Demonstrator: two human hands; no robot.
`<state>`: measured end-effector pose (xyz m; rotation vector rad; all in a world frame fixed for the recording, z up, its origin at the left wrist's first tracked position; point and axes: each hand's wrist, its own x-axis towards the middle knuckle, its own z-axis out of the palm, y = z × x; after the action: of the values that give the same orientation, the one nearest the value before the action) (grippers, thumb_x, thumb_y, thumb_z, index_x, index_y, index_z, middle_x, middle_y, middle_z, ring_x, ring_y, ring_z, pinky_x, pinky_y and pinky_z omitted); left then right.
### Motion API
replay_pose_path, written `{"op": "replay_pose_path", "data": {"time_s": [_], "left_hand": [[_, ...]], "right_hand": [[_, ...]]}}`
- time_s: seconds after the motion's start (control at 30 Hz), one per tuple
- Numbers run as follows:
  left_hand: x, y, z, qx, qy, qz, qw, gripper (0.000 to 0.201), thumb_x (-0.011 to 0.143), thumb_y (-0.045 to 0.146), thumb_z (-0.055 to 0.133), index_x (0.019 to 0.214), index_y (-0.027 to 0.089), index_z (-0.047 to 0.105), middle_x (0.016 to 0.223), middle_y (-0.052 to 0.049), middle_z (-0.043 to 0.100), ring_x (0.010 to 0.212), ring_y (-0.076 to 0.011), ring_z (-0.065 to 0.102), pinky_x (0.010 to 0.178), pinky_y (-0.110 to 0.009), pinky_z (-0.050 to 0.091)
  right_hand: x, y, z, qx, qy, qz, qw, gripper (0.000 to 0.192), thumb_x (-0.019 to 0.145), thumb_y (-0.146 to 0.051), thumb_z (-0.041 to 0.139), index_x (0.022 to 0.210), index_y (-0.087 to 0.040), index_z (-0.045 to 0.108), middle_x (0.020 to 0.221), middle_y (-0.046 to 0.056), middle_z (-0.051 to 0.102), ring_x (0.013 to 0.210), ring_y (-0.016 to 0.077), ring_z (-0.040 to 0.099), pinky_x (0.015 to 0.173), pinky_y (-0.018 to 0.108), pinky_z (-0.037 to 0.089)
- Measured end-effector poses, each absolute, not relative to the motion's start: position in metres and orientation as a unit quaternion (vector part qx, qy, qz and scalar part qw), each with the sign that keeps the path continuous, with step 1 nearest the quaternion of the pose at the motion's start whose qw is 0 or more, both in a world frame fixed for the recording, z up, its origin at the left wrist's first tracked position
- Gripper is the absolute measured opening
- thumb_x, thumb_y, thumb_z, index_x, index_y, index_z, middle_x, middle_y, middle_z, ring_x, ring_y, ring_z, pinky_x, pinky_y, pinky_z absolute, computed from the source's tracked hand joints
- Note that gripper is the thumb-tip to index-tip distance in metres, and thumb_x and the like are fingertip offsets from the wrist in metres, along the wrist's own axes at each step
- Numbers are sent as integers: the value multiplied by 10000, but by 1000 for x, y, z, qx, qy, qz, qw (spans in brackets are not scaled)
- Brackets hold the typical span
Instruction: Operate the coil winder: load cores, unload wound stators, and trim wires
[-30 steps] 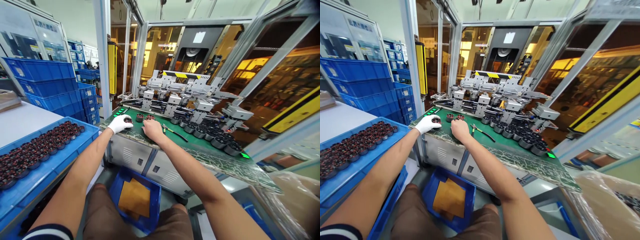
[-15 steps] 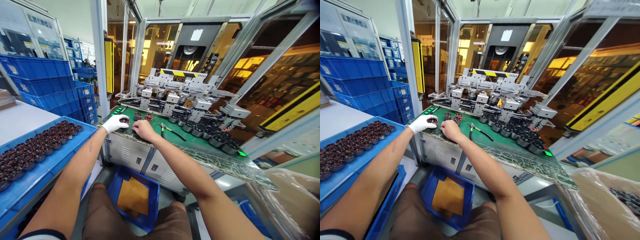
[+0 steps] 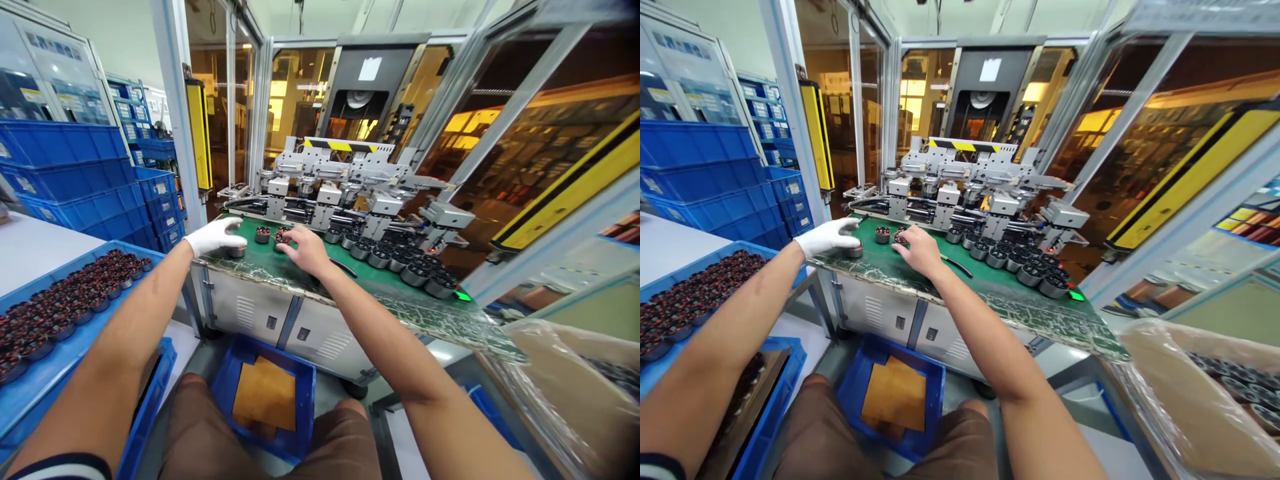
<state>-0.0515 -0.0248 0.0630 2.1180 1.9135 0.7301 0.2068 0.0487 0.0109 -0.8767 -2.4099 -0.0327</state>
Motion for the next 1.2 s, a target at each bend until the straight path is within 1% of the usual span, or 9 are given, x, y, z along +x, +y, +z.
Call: {"op": "replay_pose_path", "data": {"time_s": [0.07,0.2,0.47,0.63,0.73,0.8,0.87,1.0,1.2], "left_hand": [[-38,-8,80,717,657,226,64,916,742,628,658,1504,174,429,1504,-112,520,1327,-281,544,1106,-337,428],[0,33,89,728,671,141,29,882,572,442,821,1381,183,584,1450,-146,570,1331,-370,530,1132,-416,393],[5,34,73,741,669,55,13,498,600,382,764,1079,244,763,1158,-71,752,1113,-293,678,1007,-319,481],[-5,-1,68,756,651,56,15,560,678,449,716,1200,245,719,1203,-53,733,1119,-273,665,1004,-287,470],[-4,-14,62,759,647,74,18,587,756,452,654,1296,220,659,1274,-55,699,1159,-256,644,1015,-272,457],[-3,-17,60,756,648,84,20,586,773,439,643,1315,216,643,1288,-50,692,1169,-246,638,1016,-266,455],[-3,-17,59,754,650,89,21,582,771,433,651,1310,212,647,1288,-49,691,1167,-249,638,1018,-270,455],[-2,-15,59,752,653,89,20,583,777,437,656,1306,193,650,1292,-62,688,1170,-258,638,1017,-276,455],[-3,-16,62,745,662,81,13,581,789,480,644,1311,225,644,1290,-41,691,1148,-246,647,1015,-277,460]], "right_hand": [[207,59,7,-346,-884,-19,314,326,918,-341,682,1176,-143,685,1188,129,601,1099,243,561,962,351,472],[204,65,-3,-335,-886,-28,320,235,870,-291,744,1059,-156,712,1195,110,590,1094,232,537,974,349,477],[215,59,-3,-349,-879,-30,323,139,881,-233,711,974,-129,703,1147,124,607,1053,252,537,955,371,471],[210,45,9,-349,-874,-5,338,264,923,-245,669,1148,-107,685,1274,163,595,1222,300,499,1040,415,408],[197,36,14,-331,-894,33,301,206,919,-254,684,1093,-151,720,1075,85,701,1008,211,629,902,296,471],[188,32,16,-333,-904,53,263,112,882,-225,714,967,-164,754,870,35,722,815,170,654,787,249,478],[182,31,16,-337,-910,58,235,111,859,-175,704,947,-169,771,809,21,720,769,160,655,766,235,471],[184,31,19,-338,-918,46,203,269,802,-92,648,1017,-184,782,869,38,737,848,195,671,807,256,473],[213,27,21,-326,-921,41,209,222,756,-62,628,872,-162,789,942,69,740,960,242,666,880,298,463]]}}
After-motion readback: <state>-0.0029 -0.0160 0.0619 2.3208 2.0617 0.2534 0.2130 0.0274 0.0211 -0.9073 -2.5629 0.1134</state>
